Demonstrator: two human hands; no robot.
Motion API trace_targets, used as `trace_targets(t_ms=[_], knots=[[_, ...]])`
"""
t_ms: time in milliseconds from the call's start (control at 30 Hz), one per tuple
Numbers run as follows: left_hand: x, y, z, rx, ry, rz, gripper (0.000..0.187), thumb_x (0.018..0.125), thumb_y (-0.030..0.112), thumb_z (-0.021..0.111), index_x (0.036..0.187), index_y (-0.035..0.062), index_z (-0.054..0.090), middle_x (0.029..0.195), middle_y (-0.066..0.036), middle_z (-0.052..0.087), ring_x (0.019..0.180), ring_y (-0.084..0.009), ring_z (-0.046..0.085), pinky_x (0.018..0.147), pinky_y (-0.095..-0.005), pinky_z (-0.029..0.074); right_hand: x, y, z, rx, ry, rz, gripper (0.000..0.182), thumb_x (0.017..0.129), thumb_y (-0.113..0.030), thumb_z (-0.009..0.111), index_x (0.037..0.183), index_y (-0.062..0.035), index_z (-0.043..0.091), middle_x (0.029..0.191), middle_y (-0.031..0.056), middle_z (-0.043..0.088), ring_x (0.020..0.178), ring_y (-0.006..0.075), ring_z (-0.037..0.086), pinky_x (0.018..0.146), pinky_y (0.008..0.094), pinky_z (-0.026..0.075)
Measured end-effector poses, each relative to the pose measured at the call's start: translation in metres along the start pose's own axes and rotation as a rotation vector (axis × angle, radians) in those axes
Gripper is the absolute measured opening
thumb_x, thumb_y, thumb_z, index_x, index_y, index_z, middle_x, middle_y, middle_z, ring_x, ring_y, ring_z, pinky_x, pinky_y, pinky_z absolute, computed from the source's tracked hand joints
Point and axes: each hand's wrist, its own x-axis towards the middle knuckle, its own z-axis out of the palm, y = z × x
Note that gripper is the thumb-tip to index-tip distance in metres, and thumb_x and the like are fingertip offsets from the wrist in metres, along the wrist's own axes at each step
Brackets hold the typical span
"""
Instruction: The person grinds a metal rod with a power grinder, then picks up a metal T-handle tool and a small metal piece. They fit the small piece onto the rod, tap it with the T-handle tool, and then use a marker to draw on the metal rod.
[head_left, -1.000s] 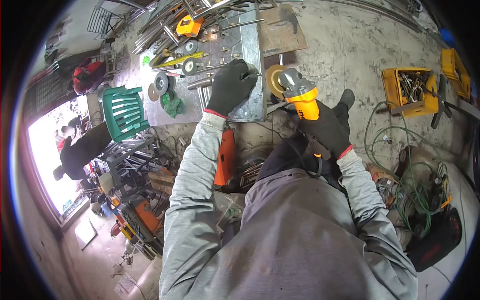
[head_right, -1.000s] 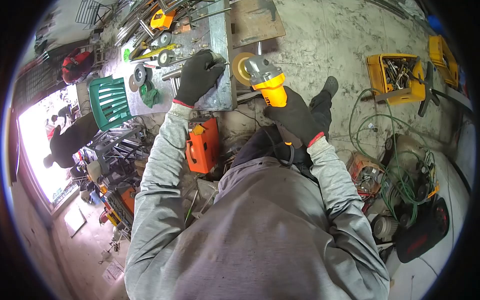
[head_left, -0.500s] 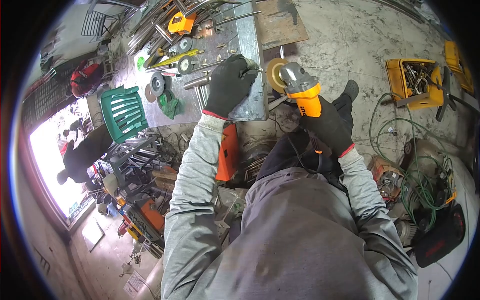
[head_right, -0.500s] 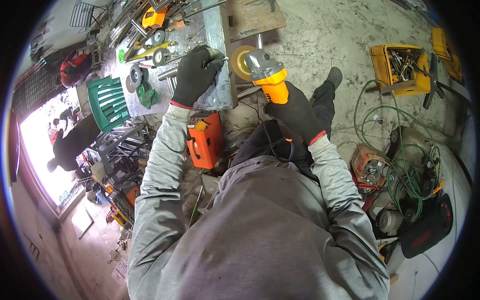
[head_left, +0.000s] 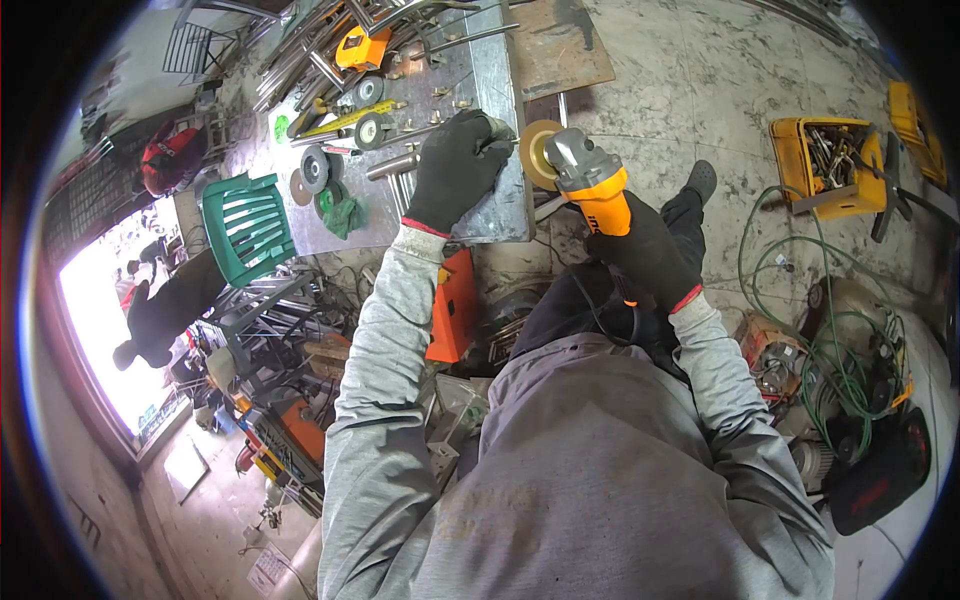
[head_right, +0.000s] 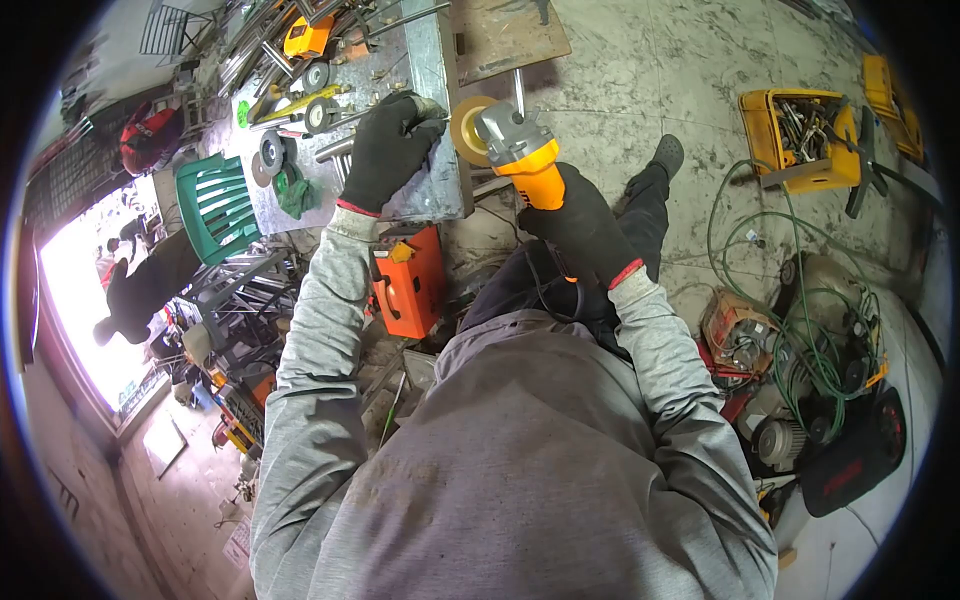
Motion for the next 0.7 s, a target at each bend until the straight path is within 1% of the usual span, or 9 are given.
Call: trace_targets(t_ms=[100, 167, 233, 367, 500, 567, 633, 667, 700], knots=[[0.000, 0.000, 0.001, -0.004, 0.018, -0.015, 0.022, 0.090, 0.018, 0.079, 0.105, 0.0020, 0.080, 0.100, -0.017, 0.075, 0.089, -0.0340, 0.074, 0.082, -0.0432, 0.057, -0.001, 0.000, 0.001, 0.010, 0.008, 0.006, 0.054, 0.088, -0.003, 0.082, 0.139, -0.0028, 0.063, 0.119, 0.0054, 0.074, 0.104, 0.0147, 0.071, 0.091, 0.0330, 0.059], [0.001, 0.000, 0.000, 0.031, -0.023, -0.024, 0.022, 0.090, 0.017, 0.079, 0.105, 0.0020, 0.080, 0.101, -0.017, 0.075, 0.089, -0.0332, 0.074, 0.082, -0.0424, 0.058, -0.002, -0.002, 0.003, 0.018, 0.014, 0.020, 0.055, 0.088, -0.003, 0.082, 0.139, -0.0029, 0.062, 0.119, 0.0054, 0.074, 0.105, 0.0145, 0.071, 0.092, 0.0328, 0.058], [0.002, 0.003, -0.002, 0.019, -0.031, -0.028, 0.021, 0.090, 0.017, 0.079, 0.105, 0.0019, 0.080, 0.100, -0.017, 0.075, 0.089, -0.0331, 0.074, 0.082, -0.0424, 0.058, -0.003, -0.007, 0.002, -0.042, 0.032, -0.005, 0.054, 0.089, -0.004, 0.081, 0.140, -0.0032, 0.062, 0.120, 0.0052, 0.074, 0.106, 0.0146, 0.071, 0.093, 0.0330, 0.058], [0.002, 0.002, -0.003, 0.005, -0.039, -0.025, 0.020, 0.090, 0.016, 0.077, 0.104, 0.0016, 0.080, 0.099, -0.017, 0.076, 0.090, -0.0331, 0.075, 0.083, -0.0425, 0.057, -0.001, -0.008, 0.003, -0.004, 0.017, 0.002, 0.054, 0.089, -0.005, 0.081, 0.140, -0.0037, 0.062, 0.121, 0.0053, 0.075, 0.107, 0.0150, 0.071, 0.094, 0.0333, 0.058], [0.000, -0.003, 0.002, -0.025, -0.022, -0.054, 0.020, 0.090, 0.016, 0.077, 0.104, 0.0013, 0.080, 0.097, -0.017, 0.077, 0.090, -0.0337, 0.075, 0.084, -0.0427, 0.057, -0.001, -0.013, 0.001, -0.066, 0.011, 0.009, 0.054, 0.088, -0.005, 0.081, 0.139, -0.0034, 0.063, 0.121, 0.0059, 0.075, 0.107, 0.0161, 0.072, 0.095, 0.0339, 0.057], [0.002, -0.005, 0.002, -0.001, -0.039, -0.046, 0.022, 0.091, 0.024, 0.077, 0.102, 0.0061, 0.078, 0.106, -0.015, 0.074, 0.097, -0.0376, 0.074, 0.084, -0.0465, 0.058, -0.001, -0.006, 0.002, -0.071, 0.017, -0.002, 0.055, 0.088, -0.006, 0.082, 0.139, -0.0030, 0.063, 0.121, 0.0059, 0.075, 0.107, 0.0164, 0.072, 0.095, 0.0339, 0.058], [0.002, -0.004, 0.000, 0.008, -0.049, -0.048, 0.022, 0.091, 0.024, 0.077, 0.102, 0.0059, 0.078, 0.106, -0.015, 0.074, 0.096, -0.0376, 0.074, 0.084, -0.0467, 0.058, 0.001, 0.003, 0.003, -0.071, 0.047, -0.078, 0.054, 0.088, -0.006, 0.082, 0.138, -0.0024, 0.063, 0.121, 0.0063, 0.075, 0.106, 0.0169, 0.072, 0.094, 0.0343, 0.058], [0.002, -0.003, -0.001, 0.018, -0.056, -0.049, 0.022, 0.090, 0.024, 0.077, 0.102, 0.0058, 0.078, 0.106, -0.015, 0.073, 0.096, -0.0377, 0.074, 0.083, -0.0468, 0.058, 0.002, 0.001, 0.001, -0.072, 0.047, -0.078, 0.054, 0.088, -0.006, 0.082, 0.138, -0.0024, 0.063, 0.121, 0.0063, 0.075, 0.106, 0.0169, 0.072, 0.094, 0.0343, 0.058], [0.002, -0.003, -0.002, 0.019, -0.055, -0.049, 0.022, 0.090, 0.024, 0.077, 0.102, 0.0058, 0.078, 0.106, -0.015, 0.073, 0.096, -0.0377, 0.074, 0.083, -0.0468, 0.058, 0.002, -0.002, -0.002, -0.074, 0.026, -0.019, 0.054, 0.088, -0.006, 0.082, 0.138, -0.0025, 0.063, 0.121, 0.0065, 0.075, 0.106, 0.0168, 0.072, 0.094, 0.0344, 0.058]])
